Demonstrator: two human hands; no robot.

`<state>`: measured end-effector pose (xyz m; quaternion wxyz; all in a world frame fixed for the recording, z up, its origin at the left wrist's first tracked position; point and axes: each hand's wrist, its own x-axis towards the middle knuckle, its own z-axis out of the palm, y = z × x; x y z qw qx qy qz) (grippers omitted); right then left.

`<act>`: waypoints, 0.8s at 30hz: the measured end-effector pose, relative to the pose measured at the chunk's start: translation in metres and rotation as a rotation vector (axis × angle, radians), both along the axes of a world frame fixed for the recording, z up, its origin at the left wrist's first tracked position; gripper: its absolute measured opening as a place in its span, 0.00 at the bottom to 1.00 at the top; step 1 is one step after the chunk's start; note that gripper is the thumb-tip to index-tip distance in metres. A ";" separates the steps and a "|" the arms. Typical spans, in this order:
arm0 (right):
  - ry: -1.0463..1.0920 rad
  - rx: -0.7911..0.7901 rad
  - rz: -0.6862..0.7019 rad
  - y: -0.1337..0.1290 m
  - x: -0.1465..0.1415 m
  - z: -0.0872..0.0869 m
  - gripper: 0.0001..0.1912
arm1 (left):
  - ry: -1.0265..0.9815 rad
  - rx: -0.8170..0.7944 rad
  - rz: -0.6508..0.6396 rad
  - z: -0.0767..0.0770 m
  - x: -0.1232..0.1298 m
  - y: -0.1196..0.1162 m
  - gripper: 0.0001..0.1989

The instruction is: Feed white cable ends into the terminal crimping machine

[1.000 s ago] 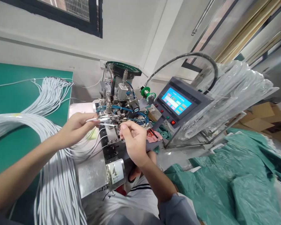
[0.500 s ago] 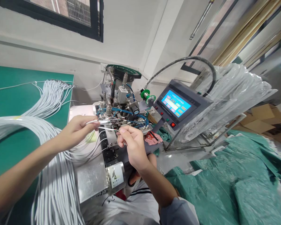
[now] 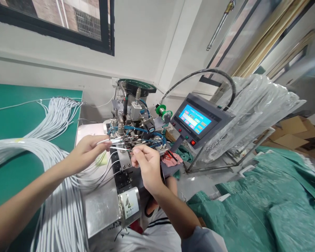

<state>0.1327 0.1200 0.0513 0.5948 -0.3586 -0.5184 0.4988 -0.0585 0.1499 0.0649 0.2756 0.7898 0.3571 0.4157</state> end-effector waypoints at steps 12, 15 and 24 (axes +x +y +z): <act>-0.113 0.078 -0.136 0.007 -0.005 0.001 0.12 | 0.045 -0.033 -0.043 -0.003 0.003 0.002 0.18; -0.126 0.117 -0.177 0.008 -0.006 0.001 0.11 | 0.047 -0.027 -0.046 -0.003 0.003 0.002 0.18; -0.185 0.153 -0.186 0.008 -0.005 0.000 0.13 | -0.059 -0.008 -0.006 -0.005 0.004 0.001 0.16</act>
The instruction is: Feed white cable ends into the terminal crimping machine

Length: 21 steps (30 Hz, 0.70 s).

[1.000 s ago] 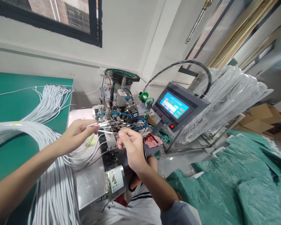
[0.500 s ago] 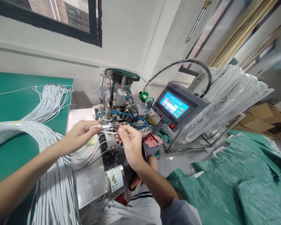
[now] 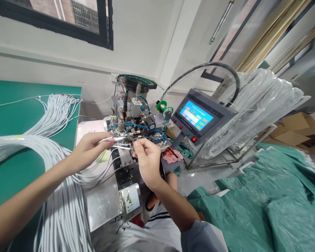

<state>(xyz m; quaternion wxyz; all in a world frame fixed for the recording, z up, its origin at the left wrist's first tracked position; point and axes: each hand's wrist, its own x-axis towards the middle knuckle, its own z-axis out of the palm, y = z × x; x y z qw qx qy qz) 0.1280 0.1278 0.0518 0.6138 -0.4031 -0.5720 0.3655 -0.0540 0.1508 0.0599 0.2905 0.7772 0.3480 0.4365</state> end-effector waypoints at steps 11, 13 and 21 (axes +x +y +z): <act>0.050 -0.047 0.044 0.000 0.000 -0.005 0.14 | -0.028 0.006 0.085 -0.006 0.003 0.002 0.16; 0.058 -0.054 0.054 -0.001 0.000 -0.007 0.14 | -0.033 0.011 0.079 -0.006 0.003 0.002 0.16; 0.078 -0.046 0.089 -0.005 0.001 -0.006 0.13 | -0.044 0.007 0.040 -0.005 0.002 0.002 0.16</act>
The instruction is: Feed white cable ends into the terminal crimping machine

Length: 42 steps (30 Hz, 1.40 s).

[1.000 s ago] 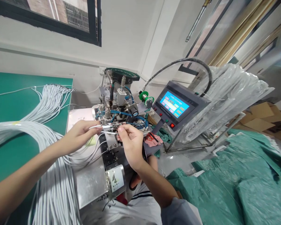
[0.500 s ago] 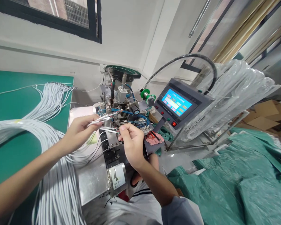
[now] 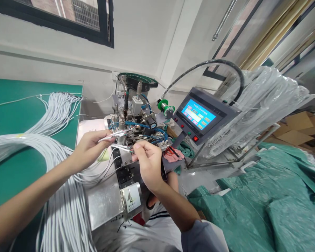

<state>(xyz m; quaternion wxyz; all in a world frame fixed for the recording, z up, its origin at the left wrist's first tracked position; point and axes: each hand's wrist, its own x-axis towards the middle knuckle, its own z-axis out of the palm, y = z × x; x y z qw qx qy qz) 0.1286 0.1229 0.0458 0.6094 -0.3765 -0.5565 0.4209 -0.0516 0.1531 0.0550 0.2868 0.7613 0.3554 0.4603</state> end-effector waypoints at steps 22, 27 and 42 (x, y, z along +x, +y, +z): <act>-0.081 0.069 -0.069 0.007 0.000 0.012 0.12 | -0.034 0.012 -0.091 0.002 0.001 0.001 0.13; -0.105 0.062 -0.110 0.006 -0.001 0.009 0.15 | -0.053 -0.009 -0.099 0.002 0.002 0.000 0.11; 0.232 -0.348 0.073 0.004 -0.004 0.007 0.12 | -0.019 -0.074 -0.035 0.002 0.004 0.000 0.18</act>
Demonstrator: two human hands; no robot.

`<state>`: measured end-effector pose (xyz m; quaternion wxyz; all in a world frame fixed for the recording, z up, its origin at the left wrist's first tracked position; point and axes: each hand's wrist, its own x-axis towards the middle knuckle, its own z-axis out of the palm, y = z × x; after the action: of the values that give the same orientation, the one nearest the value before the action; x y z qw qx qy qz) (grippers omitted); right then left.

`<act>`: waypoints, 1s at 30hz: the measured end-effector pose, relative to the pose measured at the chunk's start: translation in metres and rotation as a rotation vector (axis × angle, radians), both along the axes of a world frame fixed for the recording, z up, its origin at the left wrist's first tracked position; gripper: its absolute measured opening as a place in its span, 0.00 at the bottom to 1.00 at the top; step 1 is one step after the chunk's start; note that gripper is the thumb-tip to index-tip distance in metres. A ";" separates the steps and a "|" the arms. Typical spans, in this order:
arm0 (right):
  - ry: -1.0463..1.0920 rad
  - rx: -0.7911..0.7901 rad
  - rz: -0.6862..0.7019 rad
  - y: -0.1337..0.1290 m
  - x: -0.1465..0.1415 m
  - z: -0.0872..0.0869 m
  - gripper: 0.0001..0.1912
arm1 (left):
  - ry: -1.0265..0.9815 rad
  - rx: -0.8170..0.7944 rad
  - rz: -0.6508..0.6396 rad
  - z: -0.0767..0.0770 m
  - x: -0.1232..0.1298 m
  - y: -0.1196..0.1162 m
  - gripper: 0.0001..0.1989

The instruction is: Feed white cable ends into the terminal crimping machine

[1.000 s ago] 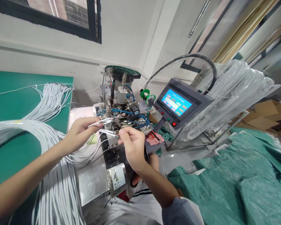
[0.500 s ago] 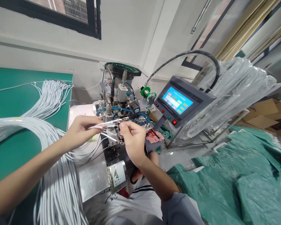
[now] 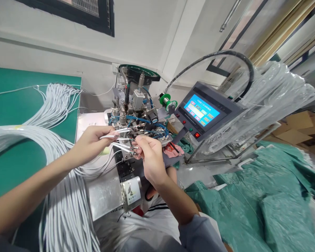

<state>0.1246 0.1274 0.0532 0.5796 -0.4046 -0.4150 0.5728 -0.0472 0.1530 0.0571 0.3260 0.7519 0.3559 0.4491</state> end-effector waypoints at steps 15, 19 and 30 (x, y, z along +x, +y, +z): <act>-0.019 -0.016 -0.031 -0.001 0.001 -0.001 0.14 | 0.040 0.008 0.009 -0.005 0.000 0.000 0.19; 0.013 -0.029 -0.008 -0.001 0.001 -0.003 0.13 | 0.024 0.012 0.023 -0.004 0.000 -0.001 0.20; 0.056 -0.050 0.088 -0.001 -0.003 -0.007 0.14 | -0.018 0.023 0.034 0.004 -0.002 -0.004 0.19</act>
<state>0.1213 0.1261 0.0459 0.5550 -0.3839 -0.4016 0.6192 -0.0491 0.1493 0.0608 0.3128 0.7454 0.3606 0.4654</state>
